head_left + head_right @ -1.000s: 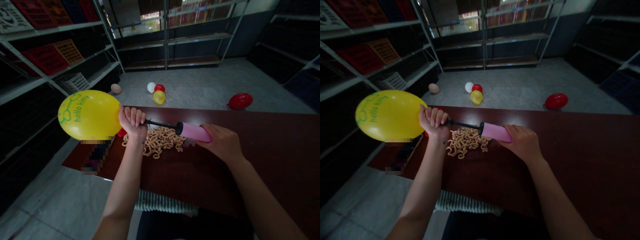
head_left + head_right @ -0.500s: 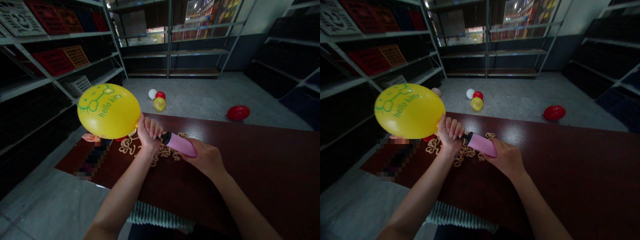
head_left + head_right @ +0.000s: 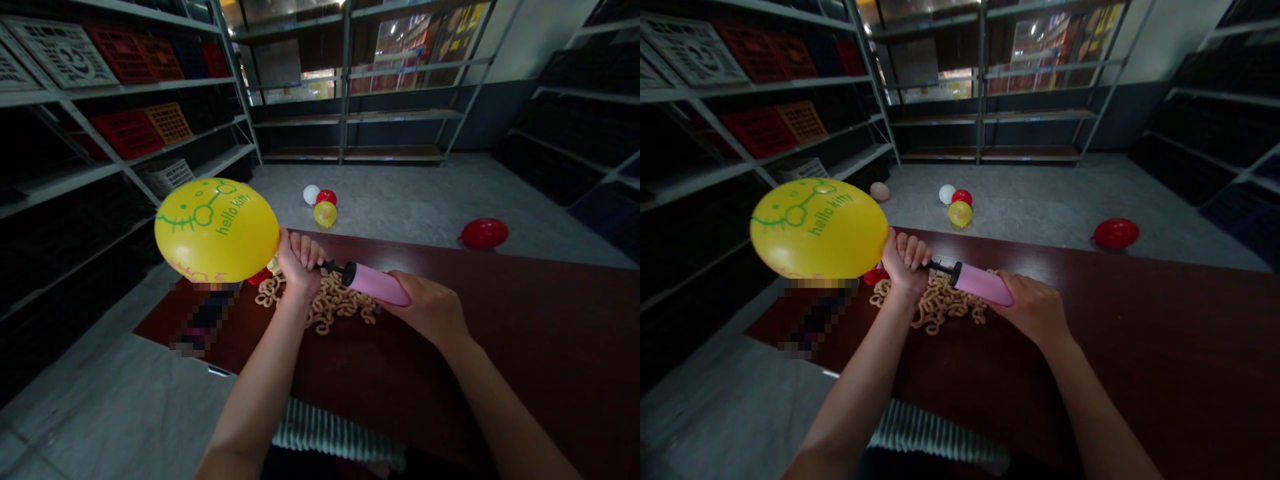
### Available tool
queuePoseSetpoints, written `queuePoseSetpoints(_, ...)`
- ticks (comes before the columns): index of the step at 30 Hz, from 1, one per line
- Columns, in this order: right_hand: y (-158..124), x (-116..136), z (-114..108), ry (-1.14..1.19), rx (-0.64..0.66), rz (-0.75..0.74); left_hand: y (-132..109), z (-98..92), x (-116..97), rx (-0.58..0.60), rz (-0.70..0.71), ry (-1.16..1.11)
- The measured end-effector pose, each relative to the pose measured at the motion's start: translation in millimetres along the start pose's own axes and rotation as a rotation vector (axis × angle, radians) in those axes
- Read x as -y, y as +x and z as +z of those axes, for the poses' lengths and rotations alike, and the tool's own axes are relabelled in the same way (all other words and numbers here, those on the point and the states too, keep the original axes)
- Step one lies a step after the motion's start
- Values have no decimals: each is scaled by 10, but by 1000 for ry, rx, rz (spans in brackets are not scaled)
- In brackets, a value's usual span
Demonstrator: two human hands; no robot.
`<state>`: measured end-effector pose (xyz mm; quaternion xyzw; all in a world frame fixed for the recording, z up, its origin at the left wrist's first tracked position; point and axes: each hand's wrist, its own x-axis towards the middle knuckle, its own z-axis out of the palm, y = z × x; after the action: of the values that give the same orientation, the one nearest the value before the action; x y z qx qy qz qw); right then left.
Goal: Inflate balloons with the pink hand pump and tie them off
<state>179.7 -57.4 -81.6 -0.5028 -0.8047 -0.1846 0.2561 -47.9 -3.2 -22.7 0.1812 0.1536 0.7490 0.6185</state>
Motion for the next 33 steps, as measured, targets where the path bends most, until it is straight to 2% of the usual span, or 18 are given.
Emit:
queuePoseSetpoints(6, -42, -189, 42, -109, -22, -66, 116, -110, -200, -53, 83, 27)
queuePoseSetpoints(12, -48, -337, -95, -132, -24, -29, 152, -188, -439, -13, 170, 34)
queuePoseSetpoints(16, -85, -352, -140, -113, -19, 5, 146, -200, -517, 12, 218, 72)
queuePoseSetpoints(23, -161, -266, -47, -3, 87, -3, 90, -141, -431, 76, 216, 48)
queuePoseSetpoints(29, -69, 4, -96, 129, 86, 65, -20, -5, -260, 117, 131, 37)
queuePoseSetpoints(33, -39, 150, -109, 153, 54, 85, -117, 70, -59, 147, 35, 24)
